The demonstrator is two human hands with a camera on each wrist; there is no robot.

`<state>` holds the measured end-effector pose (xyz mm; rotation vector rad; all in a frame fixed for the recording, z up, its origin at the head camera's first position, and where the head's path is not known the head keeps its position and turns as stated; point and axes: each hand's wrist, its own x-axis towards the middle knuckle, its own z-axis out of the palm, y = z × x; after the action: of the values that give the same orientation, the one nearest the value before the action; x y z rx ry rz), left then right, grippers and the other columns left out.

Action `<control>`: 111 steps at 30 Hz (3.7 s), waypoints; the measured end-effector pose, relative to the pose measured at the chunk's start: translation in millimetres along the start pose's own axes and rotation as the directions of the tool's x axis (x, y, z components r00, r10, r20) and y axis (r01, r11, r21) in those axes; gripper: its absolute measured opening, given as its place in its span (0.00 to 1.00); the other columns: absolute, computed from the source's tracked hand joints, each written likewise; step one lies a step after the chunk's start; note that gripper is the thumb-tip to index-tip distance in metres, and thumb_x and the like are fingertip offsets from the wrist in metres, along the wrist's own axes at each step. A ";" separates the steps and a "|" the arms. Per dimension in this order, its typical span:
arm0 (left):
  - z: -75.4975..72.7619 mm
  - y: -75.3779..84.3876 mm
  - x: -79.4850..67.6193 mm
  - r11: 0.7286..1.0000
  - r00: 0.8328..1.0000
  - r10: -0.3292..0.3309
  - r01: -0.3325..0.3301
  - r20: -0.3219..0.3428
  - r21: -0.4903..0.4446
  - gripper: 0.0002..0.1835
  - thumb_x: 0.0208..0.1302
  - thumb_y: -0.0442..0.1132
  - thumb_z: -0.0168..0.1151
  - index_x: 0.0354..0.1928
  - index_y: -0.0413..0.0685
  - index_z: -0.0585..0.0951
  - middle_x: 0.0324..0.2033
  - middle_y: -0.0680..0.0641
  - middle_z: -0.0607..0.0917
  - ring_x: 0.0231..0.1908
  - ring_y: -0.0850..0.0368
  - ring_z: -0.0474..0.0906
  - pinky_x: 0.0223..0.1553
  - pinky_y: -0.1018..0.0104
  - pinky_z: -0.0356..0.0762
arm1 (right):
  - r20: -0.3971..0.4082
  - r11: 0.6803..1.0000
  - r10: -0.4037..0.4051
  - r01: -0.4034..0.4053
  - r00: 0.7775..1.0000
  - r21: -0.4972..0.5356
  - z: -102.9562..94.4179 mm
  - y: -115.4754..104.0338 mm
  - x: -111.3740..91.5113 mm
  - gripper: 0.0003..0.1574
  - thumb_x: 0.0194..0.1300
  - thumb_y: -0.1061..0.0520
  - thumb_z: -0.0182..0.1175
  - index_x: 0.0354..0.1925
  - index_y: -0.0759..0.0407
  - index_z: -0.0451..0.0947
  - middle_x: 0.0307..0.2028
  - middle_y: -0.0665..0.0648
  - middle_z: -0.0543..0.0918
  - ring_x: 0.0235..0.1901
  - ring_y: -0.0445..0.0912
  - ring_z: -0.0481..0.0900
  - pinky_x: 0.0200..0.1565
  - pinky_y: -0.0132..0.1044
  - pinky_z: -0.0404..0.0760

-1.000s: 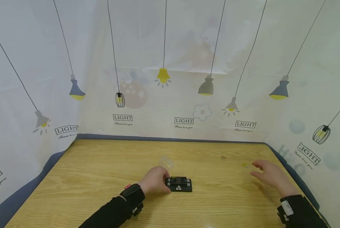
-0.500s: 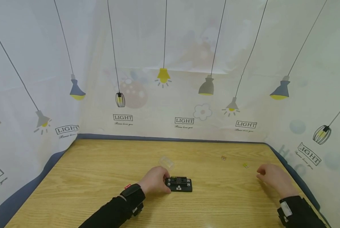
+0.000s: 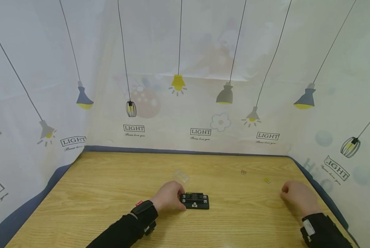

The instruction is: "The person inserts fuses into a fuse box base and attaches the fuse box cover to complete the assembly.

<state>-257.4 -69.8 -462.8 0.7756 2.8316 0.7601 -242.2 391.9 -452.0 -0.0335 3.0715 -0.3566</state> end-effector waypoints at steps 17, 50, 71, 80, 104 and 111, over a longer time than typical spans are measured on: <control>0.3 -0.5 0.0 1.000 1.000 0.009 -0.008 0.007 -0.022 0.23 0.35 0.48 0.75 0.37 0.48 0.82 0.29 0.56 0.78 0.29 0.63 0.70 0.36 0.66 0.71 | 0.027 0.997 0.072 -0.072 0.997 -0.002 1.8 -3.9 0.9 0.07 0.54 0.55 0.61 0.30 0.58 0.77 0.27 0.53 0.77 0.25 0.45 0.71 0.30 0.45 0.71; -0.1 1.4 -1.9 1.000 1.000 -0.013 0.013 0.012 -0.017 0.24 0.35 0.49 0.75 0.37 0.47 0.81 0.30 0.55 0.77 0.30 0.62 0.69 0.36 0.65 0.70 | 0.031 0.999 0.048 -0.048 0.998 0.004 -7.7 -8.4 -2.6 0.05 0.54 0.61 0.60 0.31 0.58 0.80 0.28 0.53 0.79 0.26 0.47 0.74 0.32 0.48 0.73; 0.4 -0.1 -0.9 1.000 1.000 -0.005 0.005 0.005 -0.005 0.24 0.35 0.50 0.75 0.37 0.47 0.82 0.30 0.55 0.77 0.30 0.62 0.69 0.36 0.65 0.70 | 0.006 0.998 0.027 -0.027 1.000 -0.050 -11.0 -18.2 -0.7 0.09 0.54 0.57 0.62 0.36 0.55 0.83 0.36 0.59 0.82 0.34 0.54 0.77 0.36 0.52 0.74; 0.3 0.2 -1.0 1.000 1.000 0.002 -0.002 0.004 -0.005 0.24 0.35 0.50 0.75 0.37 0.47 0.82 0.30 0.55 0.77 0.30 0.62 0.69 0.36 0.65 0.70 | -0.039 0.998 -0.041 0.039 0.998 -0.047 -13.5 -39.3 -1.4 0.10 0.56 0.57 0.61 0.37 0.58 0.82 0.35 0.58 0.82 0.34 0.54 0.78 0.38 0.50 0.74; -0.9 0.2 -1.3 1.000 1.000 0.002 -0.002 0.003 -0.024 0.23 0.34 0.49 0.75 0.36 0.47 0.82 0.29 0.55 0.77 0.29 0.63 0.69 0.35 0.65 0.70 | -0.145 0.979 -0.199 0.202 0.969 0.006 1.2 -108.3 14.1 0.04 0.55 0.56 0.62 0.31 0.52 0.83 0.29 0.48 0.82 0.28 0.42 0.77 0.34 0.42 0.75; 1.3 -2.8 0.0 1.000 1.000 0.005 -0.004 0.012 -0.031 0.24 0.34 0.49 0.76 0.36 0.47 0.82 0.29 0.56 0.77 0.29 0.63 0.70 0.36 0.65 0.71 | -0.145 0.969 -0.239 0.245 0.960 0.025 8.5 -127.8 18.0 0.03 0.54 0.56 0.63 0.30 0.50 0.83 0.28 0.46 0.81 0.28 0.41 0.77 0.34 0.40 0.76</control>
<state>-258.3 -71.3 -465.3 0.7794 2.8018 0.7949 -257.8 265.1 -431.8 -0.4040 3.2036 -0.4536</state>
